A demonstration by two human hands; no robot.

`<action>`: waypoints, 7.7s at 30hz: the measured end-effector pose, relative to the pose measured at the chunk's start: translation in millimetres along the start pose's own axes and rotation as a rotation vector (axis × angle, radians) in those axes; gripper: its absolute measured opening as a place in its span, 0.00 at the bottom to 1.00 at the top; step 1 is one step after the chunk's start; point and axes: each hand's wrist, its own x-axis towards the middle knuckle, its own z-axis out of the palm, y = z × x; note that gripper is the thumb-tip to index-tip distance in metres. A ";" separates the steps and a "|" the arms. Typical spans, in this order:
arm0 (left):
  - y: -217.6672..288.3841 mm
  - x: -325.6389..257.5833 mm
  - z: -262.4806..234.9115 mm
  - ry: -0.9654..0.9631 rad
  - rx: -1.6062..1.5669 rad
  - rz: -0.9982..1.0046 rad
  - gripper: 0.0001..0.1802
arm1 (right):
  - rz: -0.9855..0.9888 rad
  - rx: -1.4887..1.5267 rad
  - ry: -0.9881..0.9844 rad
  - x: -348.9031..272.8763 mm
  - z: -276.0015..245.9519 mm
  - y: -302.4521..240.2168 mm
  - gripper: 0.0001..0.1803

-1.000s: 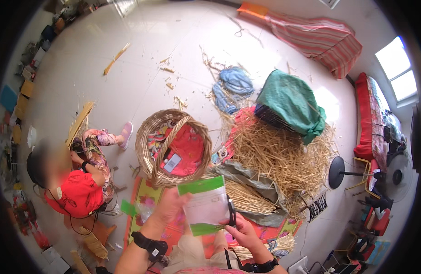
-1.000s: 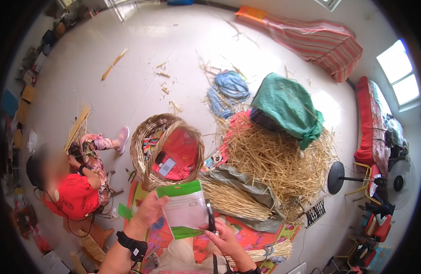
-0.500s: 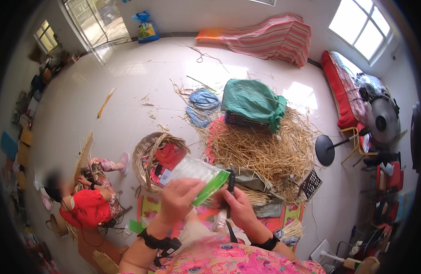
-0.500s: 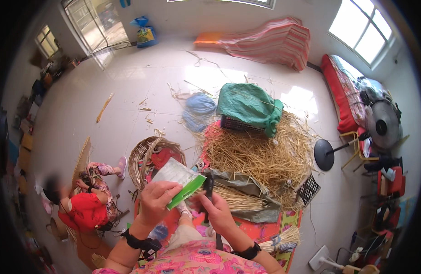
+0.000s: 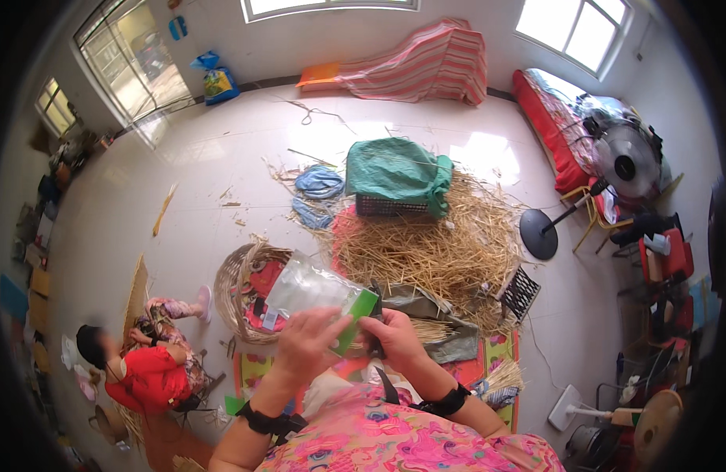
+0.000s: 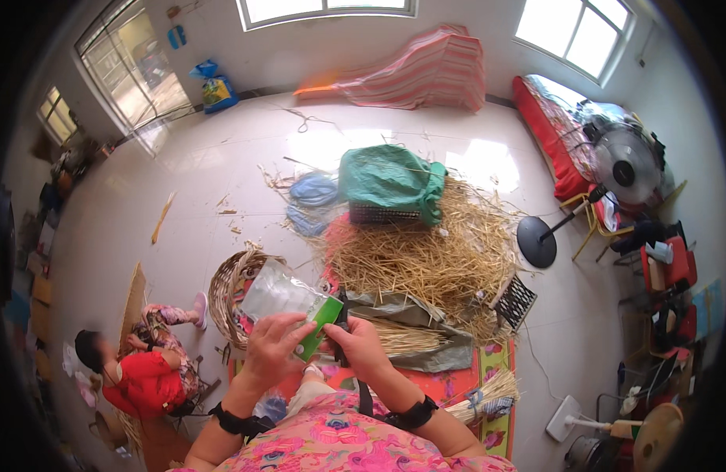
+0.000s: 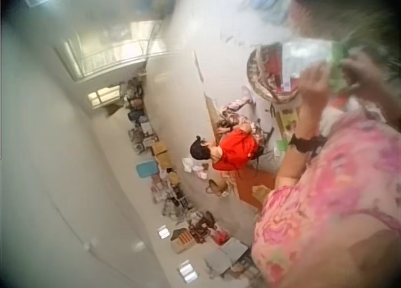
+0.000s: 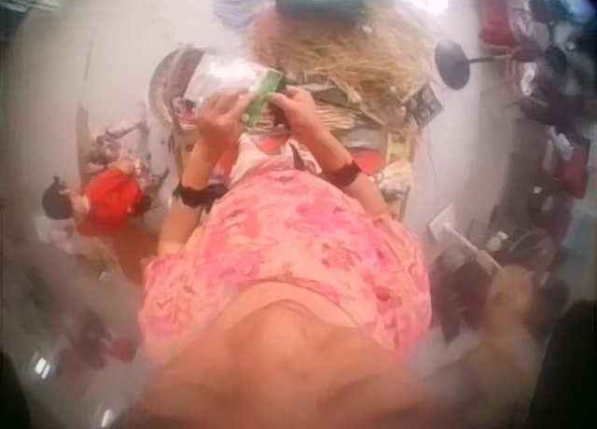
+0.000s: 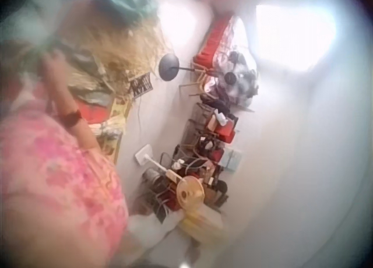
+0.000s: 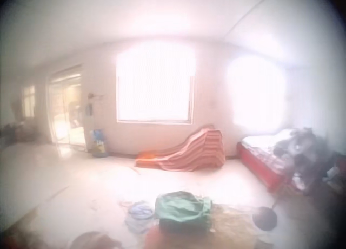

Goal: The person sits on a floral mat and handles thin straw sticks and a black plastic ring, preparing materials for weaving. They manipulate the ring and straw pieces, occasionally reaching into a basket and handling a small plastic bag. Other people are visible in the background working on similar tasks.

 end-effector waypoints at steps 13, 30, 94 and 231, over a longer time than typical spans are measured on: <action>8.4 -22.6 28.2 -0.180 -0.494 -0.514 0.20 | -0.100 -0.159 0.087 4.0 -1.5 33.7 0.10; 0.6 -29.6 29.5 0.100 -0.138 -0.552 0.07 | -0.123 -0.251 0.015 11.2 1.8 46.3 0.09; 12.6 -26.4 38.4 0.225 -0.190 -0.478 0.09 | -0.289 0.641 -0.271 -34.7 9.9 2.4 0.19; 21.7 -19.3 11.1 -0.125 -1.892 -0.719 0.49 | 0.325 0.604 -0.796 -65.9 -14.0 5.1 0.41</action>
